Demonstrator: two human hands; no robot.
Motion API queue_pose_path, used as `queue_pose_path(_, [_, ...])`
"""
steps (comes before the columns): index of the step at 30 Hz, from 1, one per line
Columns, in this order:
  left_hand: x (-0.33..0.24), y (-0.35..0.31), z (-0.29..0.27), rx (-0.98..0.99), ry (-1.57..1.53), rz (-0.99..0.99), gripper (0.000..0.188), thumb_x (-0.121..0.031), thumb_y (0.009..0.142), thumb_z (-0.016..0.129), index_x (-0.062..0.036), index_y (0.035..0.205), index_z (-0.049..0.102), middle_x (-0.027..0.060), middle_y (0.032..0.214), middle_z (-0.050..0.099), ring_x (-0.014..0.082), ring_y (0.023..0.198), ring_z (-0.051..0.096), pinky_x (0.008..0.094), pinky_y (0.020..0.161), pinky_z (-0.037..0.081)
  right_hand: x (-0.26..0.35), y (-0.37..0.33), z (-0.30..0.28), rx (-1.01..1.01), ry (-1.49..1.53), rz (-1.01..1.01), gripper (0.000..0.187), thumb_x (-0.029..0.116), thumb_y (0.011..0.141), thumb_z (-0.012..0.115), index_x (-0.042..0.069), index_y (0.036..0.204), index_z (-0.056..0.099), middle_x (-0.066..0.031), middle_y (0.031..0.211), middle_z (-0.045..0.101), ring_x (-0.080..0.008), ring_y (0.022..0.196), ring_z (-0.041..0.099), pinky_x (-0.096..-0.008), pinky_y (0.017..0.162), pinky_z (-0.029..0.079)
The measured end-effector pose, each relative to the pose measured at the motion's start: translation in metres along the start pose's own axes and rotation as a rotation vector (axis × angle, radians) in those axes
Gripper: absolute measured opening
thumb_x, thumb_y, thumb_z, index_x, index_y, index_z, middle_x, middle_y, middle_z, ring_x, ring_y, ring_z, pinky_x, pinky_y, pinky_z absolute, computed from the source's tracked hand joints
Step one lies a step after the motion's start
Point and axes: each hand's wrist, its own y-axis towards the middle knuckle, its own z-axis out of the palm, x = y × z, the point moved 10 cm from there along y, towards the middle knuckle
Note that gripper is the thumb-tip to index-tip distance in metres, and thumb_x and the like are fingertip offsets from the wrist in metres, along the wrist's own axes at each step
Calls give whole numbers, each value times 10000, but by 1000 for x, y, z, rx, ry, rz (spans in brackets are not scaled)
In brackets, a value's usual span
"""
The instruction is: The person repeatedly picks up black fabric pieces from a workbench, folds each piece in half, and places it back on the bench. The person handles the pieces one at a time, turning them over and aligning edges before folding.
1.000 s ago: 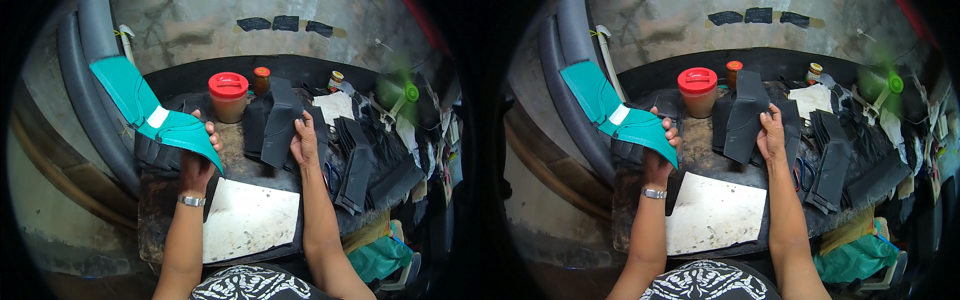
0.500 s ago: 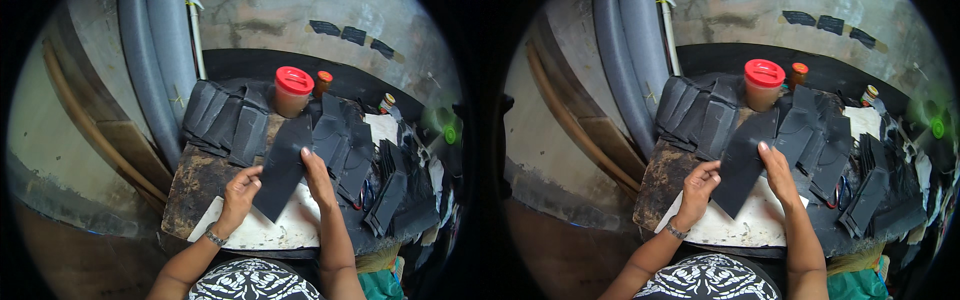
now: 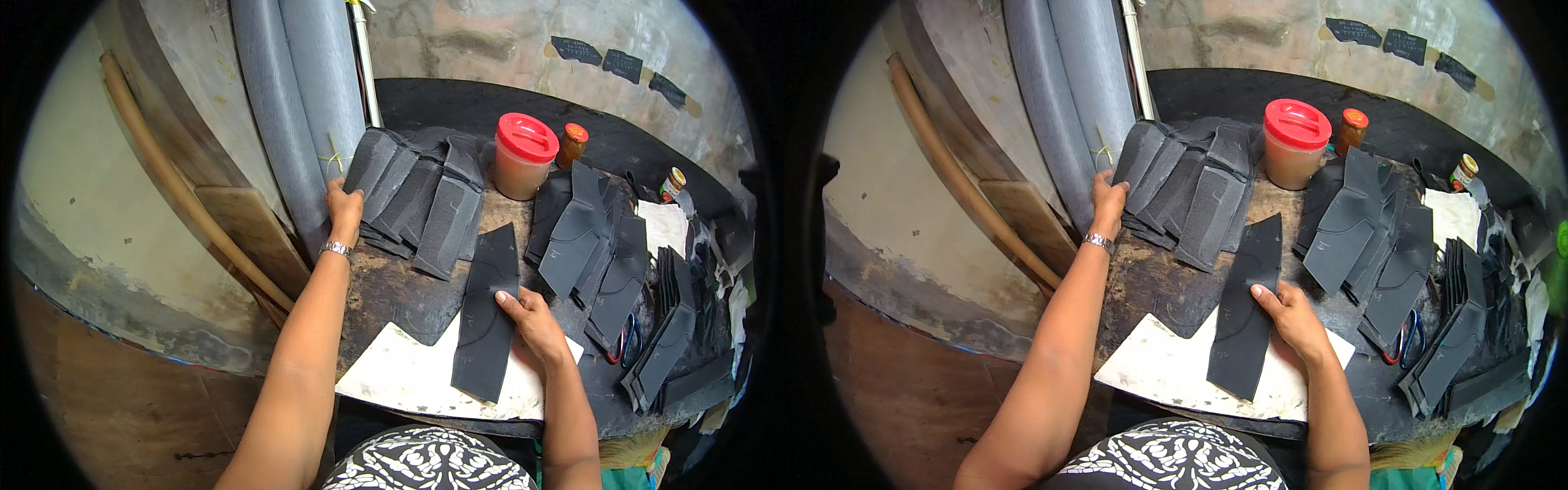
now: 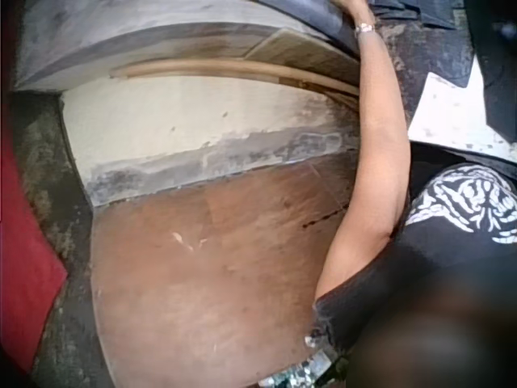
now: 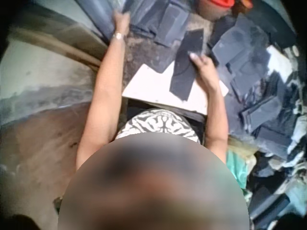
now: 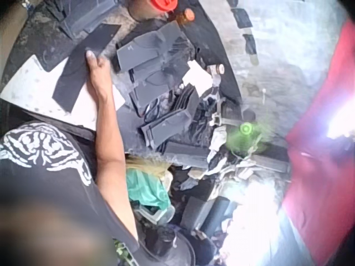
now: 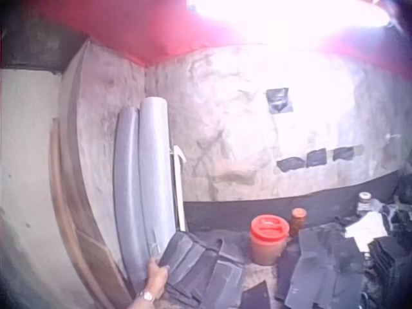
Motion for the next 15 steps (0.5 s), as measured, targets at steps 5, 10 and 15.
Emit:
queue_pose_path(5, [-58,-49,37,78,198,551,572,-97,912,684,-69,1433,452,214,1311,546,250,1139,598,358,1002,466,6,4,-3,-20,84,-75,351,197,1001,629,-53,1242,578,-104,1100,696,-158,982,650,-285,893,517])
queue_pose_path(10, [-86,-77,107,584,-236,320,774,-66,895,709,-116,1556,311,213,1313,549,204,1074,616,321,962,488,10,0,2,40,160,-76,396,82,954,669,-41,1300,520,-114,1171,665,-172,1040,636,-305,957,504])
queue_pose_path(15, [-117,-96,123,886,-441,199,883,90,823,606,-161,1595,260,185,1334,540,213,1131,565,291,973,457,23,-4,4,65,124,-183,503,70,920,697,-25,1364,481,-110,1232,636,-171,1113,613,-318,1006,484])
